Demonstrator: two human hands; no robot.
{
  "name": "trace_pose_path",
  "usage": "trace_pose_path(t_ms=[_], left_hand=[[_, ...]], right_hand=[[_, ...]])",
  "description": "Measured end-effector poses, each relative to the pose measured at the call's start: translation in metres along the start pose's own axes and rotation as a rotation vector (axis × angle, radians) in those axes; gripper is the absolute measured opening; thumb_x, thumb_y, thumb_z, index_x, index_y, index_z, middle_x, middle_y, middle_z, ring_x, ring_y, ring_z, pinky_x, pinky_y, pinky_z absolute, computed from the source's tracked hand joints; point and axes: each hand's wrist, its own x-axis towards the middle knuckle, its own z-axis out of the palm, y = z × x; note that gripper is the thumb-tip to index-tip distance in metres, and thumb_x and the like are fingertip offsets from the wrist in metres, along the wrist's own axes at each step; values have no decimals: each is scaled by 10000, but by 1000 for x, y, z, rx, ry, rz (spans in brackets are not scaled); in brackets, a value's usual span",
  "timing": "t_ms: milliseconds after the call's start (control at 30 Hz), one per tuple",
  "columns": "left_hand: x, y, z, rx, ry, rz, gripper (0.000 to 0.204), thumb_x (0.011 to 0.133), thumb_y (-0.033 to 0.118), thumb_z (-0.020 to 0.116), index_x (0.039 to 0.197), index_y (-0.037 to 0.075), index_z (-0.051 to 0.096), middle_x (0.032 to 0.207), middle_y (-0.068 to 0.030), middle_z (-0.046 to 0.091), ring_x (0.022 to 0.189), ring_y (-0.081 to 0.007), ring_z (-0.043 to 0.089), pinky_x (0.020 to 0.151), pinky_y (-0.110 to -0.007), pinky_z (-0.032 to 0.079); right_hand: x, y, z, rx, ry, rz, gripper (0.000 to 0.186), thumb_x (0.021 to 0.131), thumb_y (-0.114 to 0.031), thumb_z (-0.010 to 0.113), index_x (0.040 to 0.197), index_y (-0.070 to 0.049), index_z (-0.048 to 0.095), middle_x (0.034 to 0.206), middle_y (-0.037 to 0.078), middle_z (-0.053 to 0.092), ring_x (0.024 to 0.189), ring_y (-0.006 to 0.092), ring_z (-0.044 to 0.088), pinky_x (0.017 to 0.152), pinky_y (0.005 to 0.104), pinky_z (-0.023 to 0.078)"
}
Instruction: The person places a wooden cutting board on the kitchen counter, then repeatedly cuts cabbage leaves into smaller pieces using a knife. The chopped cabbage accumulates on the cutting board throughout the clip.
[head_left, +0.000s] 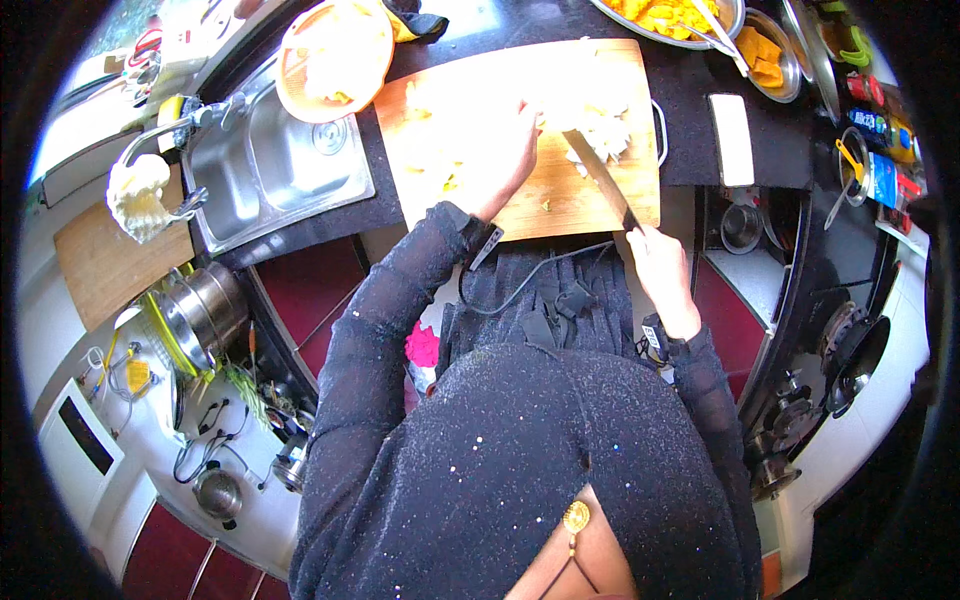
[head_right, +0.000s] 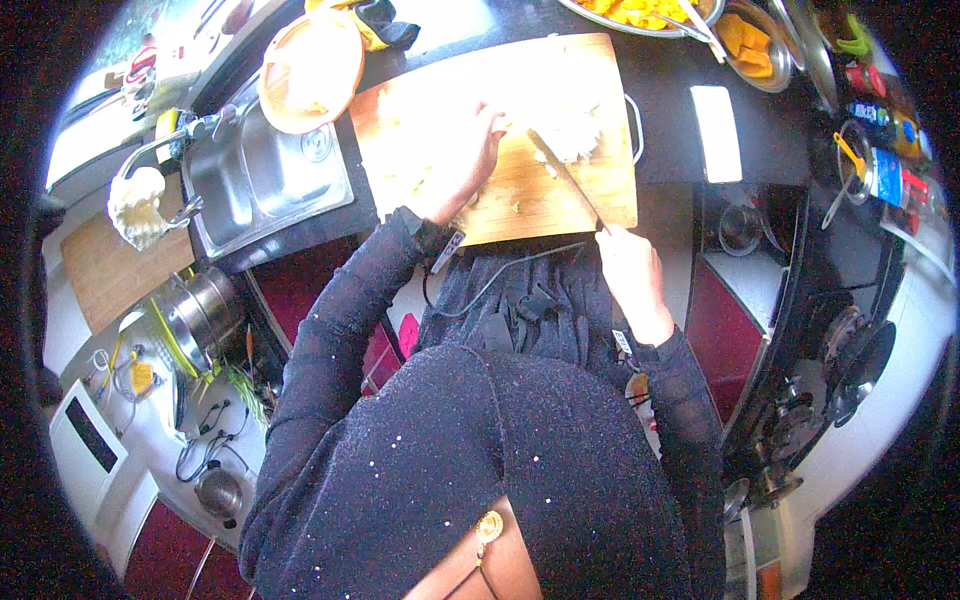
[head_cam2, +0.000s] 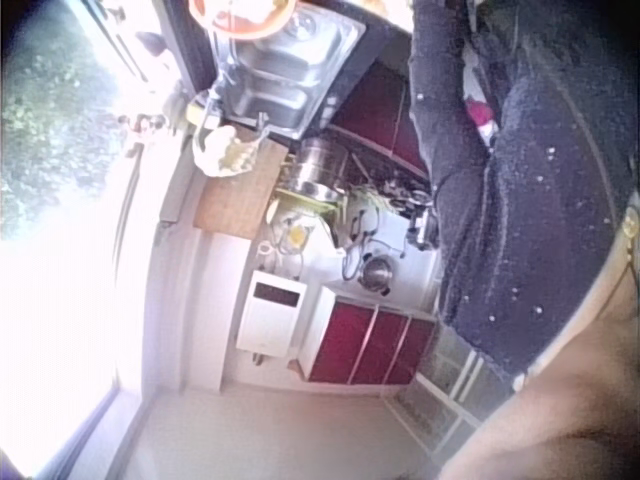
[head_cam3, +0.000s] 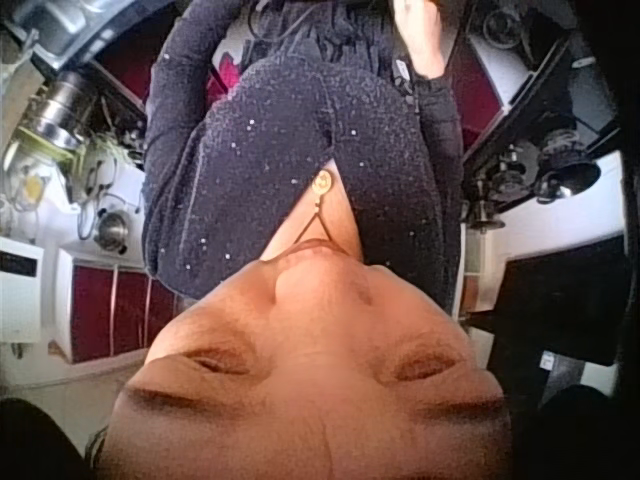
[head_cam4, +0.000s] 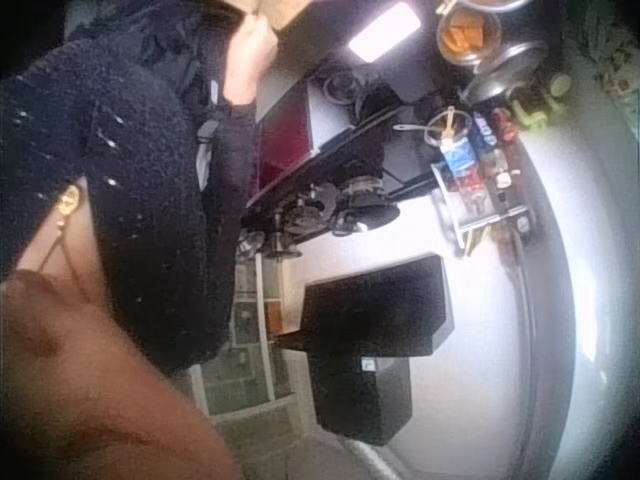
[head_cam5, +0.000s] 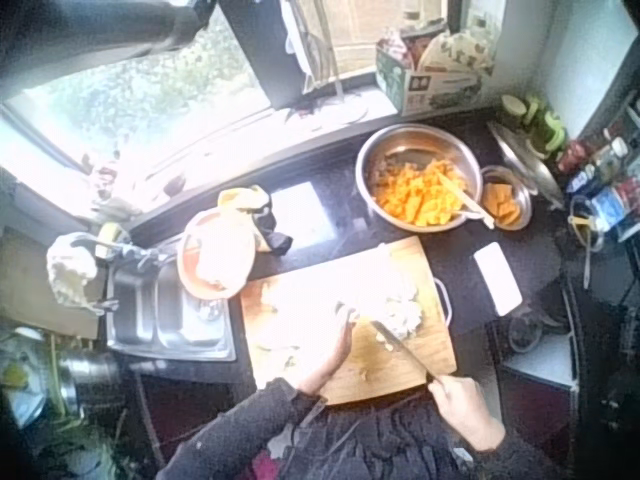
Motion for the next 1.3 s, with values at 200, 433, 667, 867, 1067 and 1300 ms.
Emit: trace_pose_path(t_ms=[200,433,667,867,1067,1300], left_hand=[[13,3,-4,179,-32,-81,171,965,150,494,899,8,562,817,-161,569,765,-296,549,712,-388,446],[-12,15,-86,370,41,43,113,900,127,599,860,22,614,771,-135,605,694,-271,592,679,-378,472],[-83,-22,-139,569,-142,-270,144,820,50,682,962,37,665,900,-141,666,783,-256,658,721,-363,515],[-95,-24,-127,553,-1,-184,207,799,137,735,992,87,679,932,-110,660,808,-272,642,753,-347,508],[-76,-1,-94,479,-40,33,300,760,180,774,1019,94,649,954,-97,641,891,-278,640,777,-356,508],[-66,-17,-73,432,-39,23,230,839,113,691,1037,51,593,843,-107,642,799,-295,639,732,-358,517]], right_hand=[[-8,4,9,-6,-75,-22,224,933,-236,574,985,-44,677,827,227,667,794,421,658,684,473,530],[3,12,11,-25,-80,-46,236,932,-246,570,942,-35,676,805,227,662,776,423,655,665,478,522],[19,12,3,-37,-52,-66,242,937,-250,568,880,-32,656,772,238,647,744,430,648,637,479,510],[24,7,3,-80,-117,-87,270,930,-229,597,990,24,672,809,268,642,745,391,668,641,411,507],[24,4,10,-28,-94,-80,261,928,-258,578,948,-22,687,831,255,652,805,440,646,673,472,514],[19,0,9,-46,-100,-75,283,918,-213,615,1036,36,677,877,247,685,808,349,703,711,381,545]])
